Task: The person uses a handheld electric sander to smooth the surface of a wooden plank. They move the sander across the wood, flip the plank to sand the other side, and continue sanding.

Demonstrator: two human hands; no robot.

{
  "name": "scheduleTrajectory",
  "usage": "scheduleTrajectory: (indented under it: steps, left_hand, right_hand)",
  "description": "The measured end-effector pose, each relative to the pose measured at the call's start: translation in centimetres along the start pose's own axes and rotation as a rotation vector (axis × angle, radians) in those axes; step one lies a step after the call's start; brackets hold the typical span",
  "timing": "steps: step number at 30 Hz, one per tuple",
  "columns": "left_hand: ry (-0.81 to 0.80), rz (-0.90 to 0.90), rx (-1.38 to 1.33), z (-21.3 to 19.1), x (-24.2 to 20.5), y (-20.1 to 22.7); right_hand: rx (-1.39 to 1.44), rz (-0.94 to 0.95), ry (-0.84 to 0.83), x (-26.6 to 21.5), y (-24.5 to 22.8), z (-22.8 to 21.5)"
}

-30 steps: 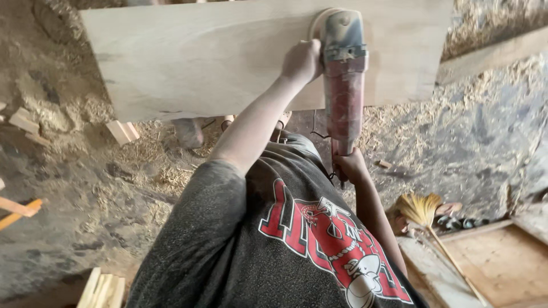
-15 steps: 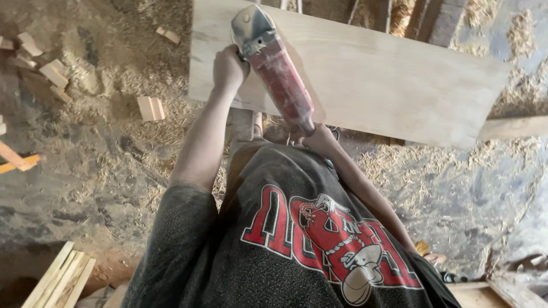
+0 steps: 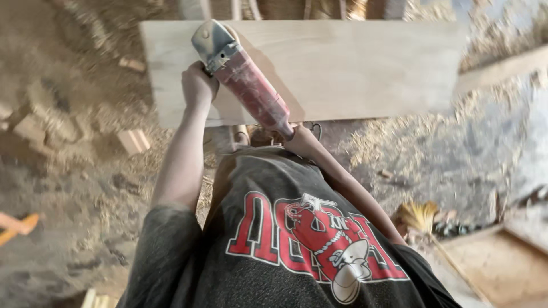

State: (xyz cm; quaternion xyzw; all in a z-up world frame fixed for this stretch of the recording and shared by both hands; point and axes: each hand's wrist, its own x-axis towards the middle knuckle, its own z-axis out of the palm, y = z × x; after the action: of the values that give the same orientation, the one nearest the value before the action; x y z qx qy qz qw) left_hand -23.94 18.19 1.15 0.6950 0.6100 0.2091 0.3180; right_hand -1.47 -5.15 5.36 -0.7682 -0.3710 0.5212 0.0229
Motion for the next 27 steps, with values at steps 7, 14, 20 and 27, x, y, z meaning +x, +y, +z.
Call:
scheduleTrajectory:
  steps: [7,14,20,27]
  left_hand:
    - [-0.180,0.260,-0.040,11.5,0.4,11.3]
    - [-0.356,0.401,-0.052,27.3,-1.0,24.2]
    - [-0.460,0.570,-0.004,41.4,-4.5,34.8]
    - [-0.638,0.550,0.042,45.8,-7.7,40.1]
  right_hand:
    - [0.245,0.282,0.036,-2.8,10.9,-4.0]
    - [0.640,0.408,0.176,-6.7,21.5,-8.8]
    - [0.927,0.444,0.307,-9.2,31.4,-11.8]
    - [1.025,0.323,0.381,-9.8,37.0,-12.8]
